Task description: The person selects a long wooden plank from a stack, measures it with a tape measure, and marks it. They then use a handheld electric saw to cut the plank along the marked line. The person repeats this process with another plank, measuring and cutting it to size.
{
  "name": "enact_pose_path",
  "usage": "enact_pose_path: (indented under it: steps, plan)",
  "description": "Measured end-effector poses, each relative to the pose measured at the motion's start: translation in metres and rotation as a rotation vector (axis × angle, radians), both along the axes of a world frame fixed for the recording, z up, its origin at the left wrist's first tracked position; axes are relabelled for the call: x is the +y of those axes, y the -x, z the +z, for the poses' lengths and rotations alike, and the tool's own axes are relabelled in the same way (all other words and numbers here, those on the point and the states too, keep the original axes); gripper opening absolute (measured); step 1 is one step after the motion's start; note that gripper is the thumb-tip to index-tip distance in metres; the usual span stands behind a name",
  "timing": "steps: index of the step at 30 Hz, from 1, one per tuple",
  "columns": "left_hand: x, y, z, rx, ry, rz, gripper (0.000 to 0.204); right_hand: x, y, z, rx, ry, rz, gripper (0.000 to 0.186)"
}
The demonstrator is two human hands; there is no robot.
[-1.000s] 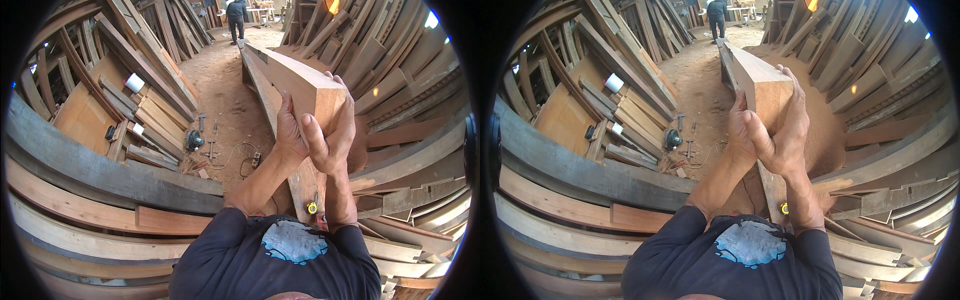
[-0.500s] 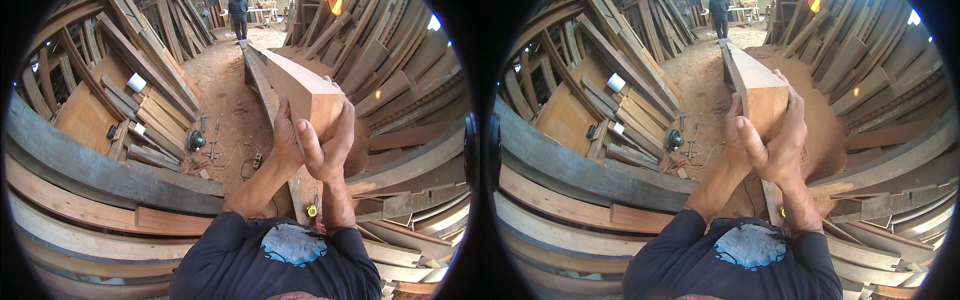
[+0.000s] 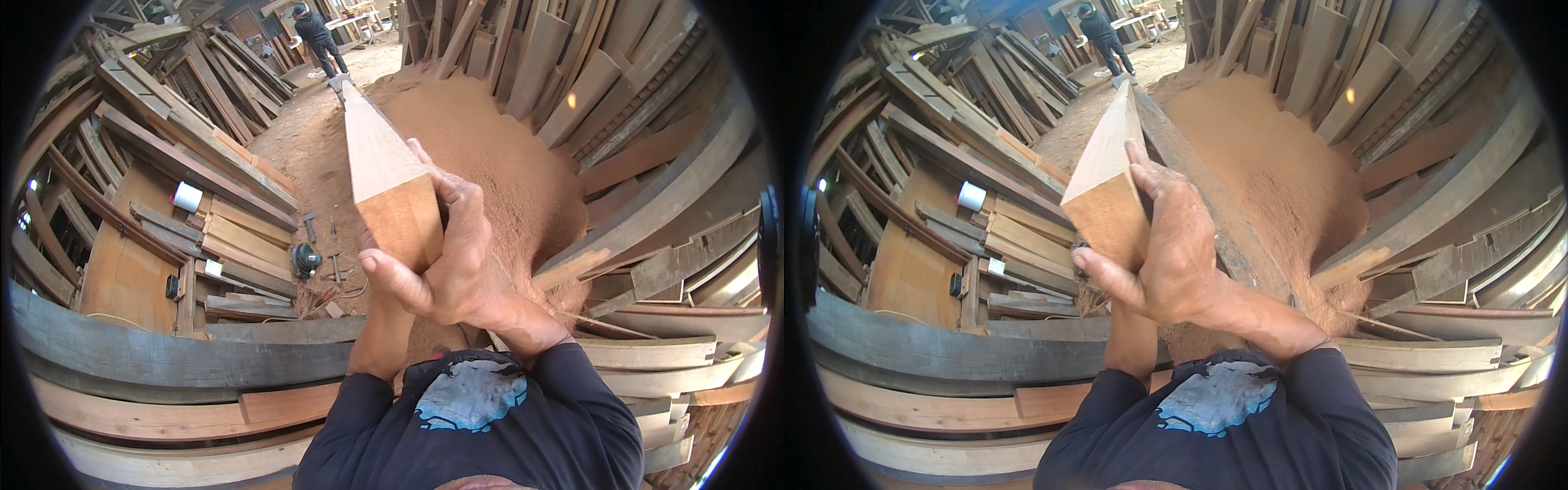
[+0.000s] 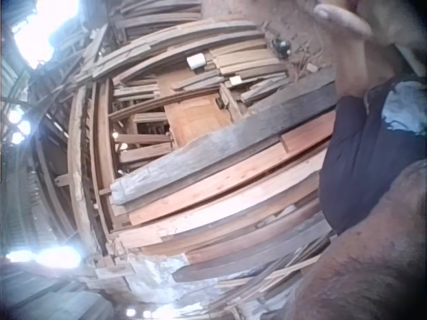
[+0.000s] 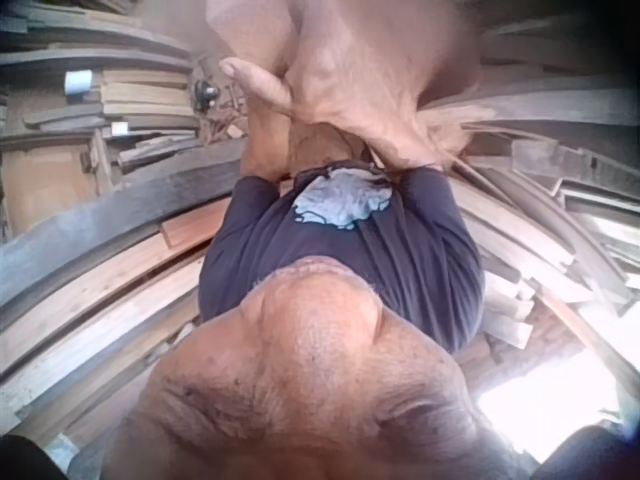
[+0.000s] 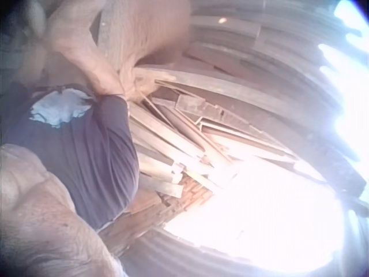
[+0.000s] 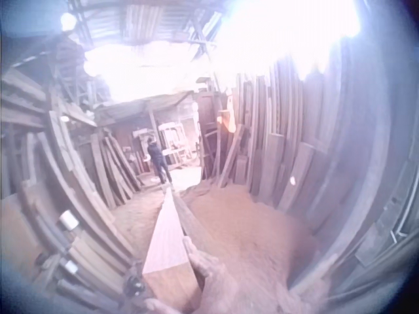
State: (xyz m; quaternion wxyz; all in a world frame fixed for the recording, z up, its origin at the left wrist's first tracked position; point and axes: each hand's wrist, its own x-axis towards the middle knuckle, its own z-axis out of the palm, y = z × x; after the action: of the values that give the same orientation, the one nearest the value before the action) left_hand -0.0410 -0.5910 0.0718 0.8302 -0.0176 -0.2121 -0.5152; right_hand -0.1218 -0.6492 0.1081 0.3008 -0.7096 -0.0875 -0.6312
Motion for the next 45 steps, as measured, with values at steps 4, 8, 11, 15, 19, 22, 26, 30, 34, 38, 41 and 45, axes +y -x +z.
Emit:
enact_pose_path:
  steps: [4, 8, 11, 15, 19, 22, 26, 30, 34, 38, 41, 45]
  plan:
    - [0.012, -0.003, -0.01, -0.004, -0.043, 0.014, 0.073, 0.003, -0.003, -0.001, 0.042, 0.037, 0.036, 0.08]
    - [0.01, -0.004, -0.01, -0.006, -0.056, 0.004, 0.074, -0.002, -0.004, 0.001, 0.038, 0.042, 0.021, 0.082]
    - [0.009, -0.005, -0.006, -0.007, -0.06, 0.01, 0.075, -0.004, -0.007, 0.001, -0.004, 0.023, 0.02, 0.082]
    - [-0.003, -0.002, 0.016, 0.019, -0.011, 0.0, 0.076, -0.007, -0.009, 0.006, -0.072, 0.015, 0.023, 0.081]
    - [-0.023, 0.008, 0.032, 0.071, 0.04, -0.044, 0.076, -0.017, 0.008, 0.012, 0.065, -0.004, -0.031, 0.077]
    - [-0.033, 0.012, 0.038, 0.071, 0.03, -0.038, 0.075, -0.016, 0.009, 0.013, 0.054, -0.17, -0.121, 0.076]
    - [-0.037, 0.013, 0.043, 0.038, 0.04, 0.003, 0.073, -0.019, 0.006, 0.021, 0.016, -0.132, -0.149, 0.074]
    - [-0.039, 0.013, 0.044, 0.018, 0.036, -0.003, 0.074, -0.022, 0.007, 0.022, 0.021, -0.133, -0.184, 0.073]
    - [-0.038, 0.012, 0.046, 0.053, 0.021, -0.027, 0.074, -0.02, 0.008, 0.021, 0.048, -0.157, -0.229, 0.075]
    - [-0.037, 0.011, 0.044, -0.013, 0.102, -0.034, 0.072, -0.02, 0.007, 0.022, 0.058, -0.159, -0.245, 0.077]
    - [-0.036, 0.01, 0.043, -0.023, 0.098, -0.017, 0.076, -0.019, 0.008, 0.021, 0.067, -0.16, -0.226, 0.078]
    - [-0.031, 0.017, 0.039, 0.013, 0.047, -0.034, 0.083, -0.018, 0.016, 0.012, 0.102, -0.14, -0.172, 0.084]
